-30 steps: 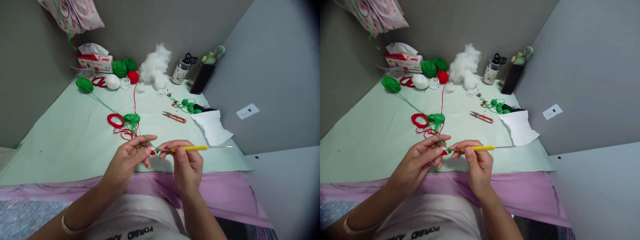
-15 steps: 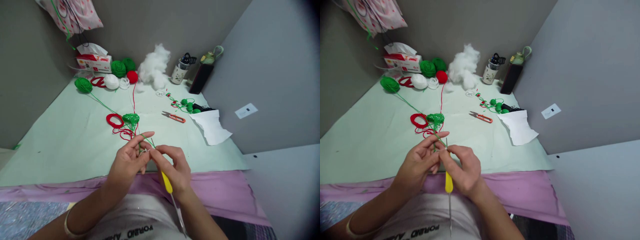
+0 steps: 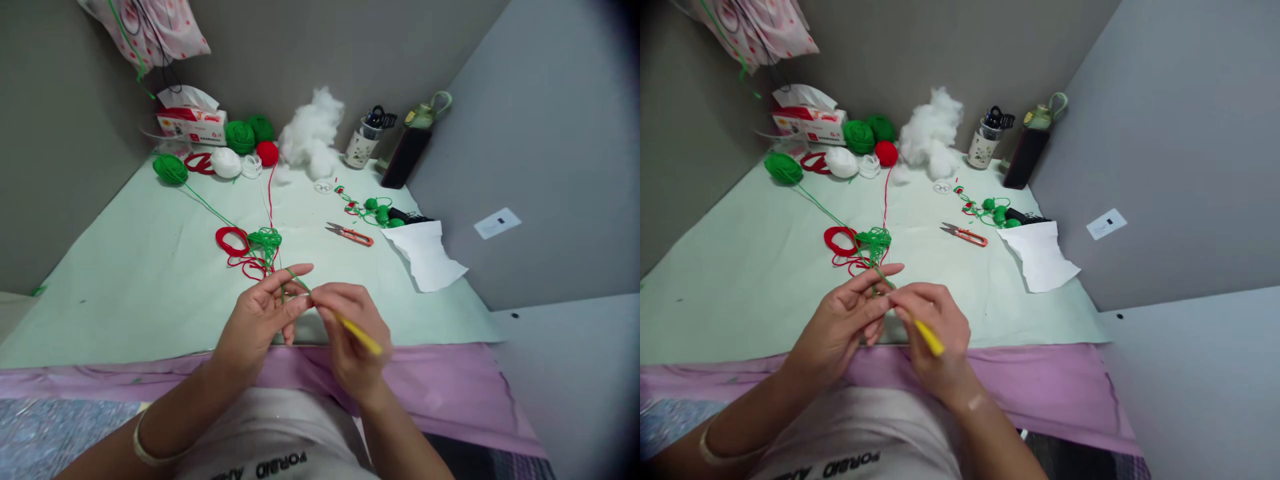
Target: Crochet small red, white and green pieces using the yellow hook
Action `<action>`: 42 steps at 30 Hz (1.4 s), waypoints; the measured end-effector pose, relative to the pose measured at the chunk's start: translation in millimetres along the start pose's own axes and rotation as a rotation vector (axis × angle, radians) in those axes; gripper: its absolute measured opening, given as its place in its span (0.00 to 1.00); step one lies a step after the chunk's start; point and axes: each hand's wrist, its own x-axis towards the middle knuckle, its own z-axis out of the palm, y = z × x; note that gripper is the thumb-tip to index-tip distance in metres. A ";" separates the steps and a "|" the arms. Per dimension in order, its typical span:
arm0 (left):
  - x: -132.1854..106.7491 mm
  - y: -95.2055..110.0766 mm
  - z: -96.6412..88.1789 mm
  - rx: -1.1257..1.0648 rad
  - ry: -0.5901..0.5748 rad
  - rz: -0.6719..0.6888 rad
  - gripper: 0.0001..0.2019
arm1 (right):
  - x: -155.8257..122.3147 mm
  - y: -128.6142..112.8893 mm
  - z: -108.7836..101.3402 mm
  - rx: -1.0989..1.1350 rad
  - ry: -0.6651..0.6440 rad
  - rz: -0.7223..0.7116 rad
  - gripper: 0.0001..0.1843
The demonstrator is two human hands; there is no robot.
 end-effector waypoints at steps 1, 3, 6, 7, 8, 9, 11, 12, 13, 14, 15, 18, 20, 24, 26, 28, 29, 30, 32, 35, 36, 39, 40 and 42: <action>0.7 0.3 -0.8 -0.037 -0.007 -0.035 0.20 | -2.0 0.2 -1.2 -0.090 -0.031 -0.068 0.18; 2.5 2.5 -3.0 -0.120 -0.032 -0.134 0.20 | -2.4 0.1 -4.0 -0.148 -0.038 -0.123 0.18; 4.8 6.2 -6.2 -0.182 -0.039 -0.192 0.16 | 4.0 -0.6 -5.8 0.075 0.096 0.075 0.14; 5.0 6.8 -6.6 -0.181 -0.030 -0.173 0.15 | 6.6 -0.7 -5.3 0.186 0.133 0.157 0.12; 4.8 6.8 -6.5 -0.169 -0.024 -0.144 0.15 | 8.7 -0.6 -4.2 0.286 0.147 0.223 0.11; 4.2 6.4 -6.0 -0.144 -0.025 -0.113 0.14 | 10.1 -0.3 -2.7 0.363 0.139 0.262 0.11; 2.2 4.6 -4.3 -0.079 -0.038 -0.066 0.13 | 11.1 0.9 0.5 0.427 0.095 0.288 0.09; 1.0 3.8 -3.4 -0.048 -0.042 -0.053 0.13 | 10.9 1.7 1.8 0.424 0.079 0.293 0.09; -0.1 3.1 -2.7 -0.024 -0.044 -0.047 0.14 | 10.4 2.5 2.8 0.416 0.071 0.298 0.09; -1.1 2.9 -2.2 -0.010 -0.045 -0.048 0.15 | 9.8 3.3 3.3 0.411 0.070 0.307 0.09; -1.8 3.0 -1.8 -0.004 -0.045 -0.055 0.16 | 9.2 4.0 3.5 0.417 0.075 0.319 0.09; -2.5 4.7 -1.2 -0.004 -0.058 -0.086 0.21 | 7.5 5.7 3.2 0.487 0.080 0.349 0.09; -1.8 5.5 -1.4 -0.015 -0.065 -0.104 0.22 | 6.3 6.8 3.2 0.536 0.078 0.361 0.09; -0.5 5.6 -4.1 -0.109 -0.090 -0.190 0.21 | 6.1 8.8 3.2 0.592 0.091 0.395 0.08; -0.8 6.4 -5.9 -0.160 -0.102 -0.232 0.22 | 8.2 9.9 2.0 0.631 0.114 0.451 0.10; -1.5 7.5 -6.7 -0.183 -0.109 -0.255 0.22 | 11.2 10.9 0.0 0.671 0.132 0.538 0.12; -1.9 7.9 -6.5 -0.182 -0.115 -0.262 0.21 | 12.6 11.3 -1.0 0.691 0.136 0.582 0.13; -2.3 8.0 -5.8 -0.171 -0.118 -0.257 0.20 | 13.7 11.5 -1.8 0.712 0.134 0.617 0.13; -3.0 6.9 -3.6 -0.115 -0.102 -0.204 0.18 | 14.3 10.7 -2.4 0.749 0.117 0.632 0.14; -3.9 2.5 -0.1 0.033 -0.039 -0.056 0.18 | 11.2 6.8 -0.2 0.657 0.093 0.502 0.11; -4.1 0.8 0.4 0.076 -0.024 -0.018 0.18 | 9.5 5.3 1.0 0.579 0.093 0.444 0.10; -4.2 -3.2 -1.0 0.121 -0.029 0.021 0.17 | 5.5 2.6 3.2 0.401 0.112 0.368 0.10; -4.2 -4.0 -2.1 0.121 -0.035 0.019 0.16 | 5.1 2.6 3.3 0.405 0.121 0.383 0.10; -4.4 -4.7 -4.7 0.122 -0.048 0.020 0.15 | 6.0 3.6 2.4 0.479 0.136 0.442 0.11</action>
